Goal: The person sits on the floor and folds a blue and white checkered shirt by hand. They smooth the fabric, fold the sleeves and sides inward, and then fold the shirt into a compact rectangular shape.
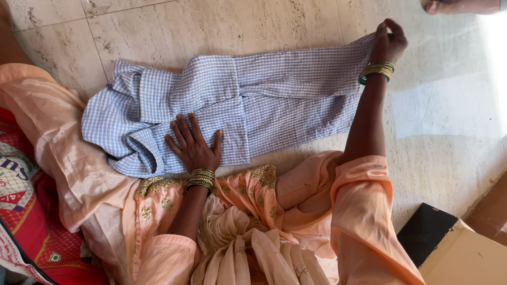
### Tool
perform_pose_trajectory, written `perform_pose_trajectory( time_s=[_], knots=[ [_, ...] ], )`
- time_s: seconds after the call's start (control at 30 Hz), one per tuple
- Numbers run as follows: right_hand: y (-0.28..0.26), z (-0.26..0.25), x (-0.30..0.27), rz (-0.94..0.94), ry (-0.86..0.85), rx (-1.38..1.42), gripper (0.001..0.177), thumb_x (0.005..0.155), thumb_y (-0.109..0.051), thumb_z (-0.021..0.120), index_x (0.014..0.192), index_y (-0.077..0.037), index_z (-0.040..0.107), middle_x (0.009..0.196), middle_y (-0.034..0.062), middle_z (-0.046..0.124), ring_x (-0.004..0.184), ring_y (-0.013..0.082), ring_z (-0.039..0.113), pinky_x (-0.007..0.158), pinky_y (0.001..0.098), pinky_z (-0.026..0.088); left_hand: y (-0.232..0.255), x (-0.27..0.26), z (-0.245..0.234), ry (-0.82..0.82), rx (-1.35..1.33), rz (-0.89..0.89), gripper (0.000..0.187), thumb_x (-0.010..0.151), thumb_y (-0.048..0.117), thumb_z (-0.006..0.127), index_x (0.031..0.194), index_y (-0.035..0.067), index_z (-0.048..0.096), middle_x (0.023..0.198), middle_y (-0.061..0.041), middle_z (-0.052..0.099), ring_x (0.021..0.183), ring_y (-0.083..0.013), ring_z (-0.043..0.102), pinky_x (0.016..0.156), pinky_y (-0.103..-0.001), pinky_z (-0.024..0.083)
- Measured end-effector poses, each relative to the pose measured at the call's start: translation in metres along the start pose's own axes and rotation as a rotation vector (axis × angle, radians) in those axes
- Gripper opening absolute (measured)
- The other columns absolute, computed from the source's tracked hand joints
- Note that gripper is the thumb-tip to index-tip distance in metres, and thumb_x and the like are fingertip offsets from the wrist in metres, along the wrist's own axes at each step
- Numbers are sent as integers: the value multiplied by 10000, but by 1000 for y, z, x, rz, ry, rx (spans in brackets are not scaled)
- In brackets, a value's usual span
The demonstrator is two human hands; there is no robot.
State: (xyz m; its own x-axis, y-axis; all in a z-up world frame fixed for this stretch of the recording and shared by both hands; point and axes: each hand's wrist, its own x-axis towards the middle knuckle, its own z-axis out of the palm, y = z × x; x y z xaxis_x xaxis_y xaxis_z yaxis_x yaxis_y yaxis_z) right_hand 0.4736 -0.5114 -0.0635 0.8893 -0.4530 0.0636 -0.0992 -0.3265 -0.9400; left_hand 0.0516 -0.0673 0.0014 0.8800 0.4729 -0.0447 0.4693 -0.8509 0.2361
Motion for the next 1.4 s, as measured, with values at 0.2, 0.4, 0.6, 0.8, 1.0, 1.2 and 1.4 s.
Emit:
perform_pose_trajectory(
  time_s=[0.2, 0.4, 0.6, 0.8, 1.0, 1.2, 1.4],
  knots=[
    [-21, 17, -4, -383, 15, -511, 253, 1010, -293, 723, 1210, -144, 763, 1256, 73, 760, 1098, 237, 737, 928, 388, 593, 1, -1, -1, 13, 10, 7, 913, 1018, 689, 383, 1655, 59, 210, 1715, -228, 163, 1590, -390, 94, 1240, -648, 20],
    [-84, 57, -200, -811, -593, -750, 717, 1131, -488, 522, 1669, -84, 272, 1734, 195, 99, 1612, 359, 123, 1313, 553, 157, 1, 0, -1, 34, 5, 7, 901, 1024, 689, 383, 1653, 60, 238, 1714, -231, 193, 1594, -395, 119, 1243, -650, 33],
    [-96, 49, -281, -836, -1005, -836, 827, 1037, -640, 296, 1652, -101, 172, 1729, 162, 106, 1606, 322, 79, 1300, 487, 45, 6, 1, -4, 74, -25, -1, 904, 1011, 687, 386, 1642, 52, 262, 1700, -234, 209, 1575, -403, 157, 1213, -686, 20],
    [-83, 42, -224, -734, -860, -964, 834, 1039, -619, 307, 1649, -76, 142, 1731, 158, 105, 1594, 324, 77, 1275, 496, 29, 16, 25, 1, 108, -64, -72, 786, 1012, 663, 420, 1588, 130, 372, 1639, -223, 300, 1533, -411, 252, 1205, -692, 42],
    [-85, 23, -190, -458, -580, -1024, 849, 1040, -658, 339, 1651, -81, 220, 1730, 180, 90, 1602, 363, 9, 1248, 612, -65, 2, 41, 16, 233, -104, 72, 742, 1027, 633, 453, 1575, 133, 427, 1619, -242, 325, 1489, -428, 298, 1193, -686, 125],
    [-110, 31, -239, -611, -625, -905, 780, 982, -561, 571, 1606, -126, 396, 1727, 221, 136, 1577, 437, -18, 1216, 674, -35, -7, 49, -18, 502, -118, -44, 629, 1064, 579, 497, 1553, 187, 452, 1657, -207, 335, 1533, -429, 289, 1228, -657, 178],
    [-147, 26, -290, -595, -778, -787, 703, 949, -555, 651, 1523, -173, 513, 1694, 222, 231, 1572, 453, 6, 1221, 667, 21, -36, 85, -51, 321, -99, -332, 775, 851, 499, 709, 1433, 29, 506, 1230, -190, 637, 1263, -412, 480, 1102, -706, 127]
  ],
)
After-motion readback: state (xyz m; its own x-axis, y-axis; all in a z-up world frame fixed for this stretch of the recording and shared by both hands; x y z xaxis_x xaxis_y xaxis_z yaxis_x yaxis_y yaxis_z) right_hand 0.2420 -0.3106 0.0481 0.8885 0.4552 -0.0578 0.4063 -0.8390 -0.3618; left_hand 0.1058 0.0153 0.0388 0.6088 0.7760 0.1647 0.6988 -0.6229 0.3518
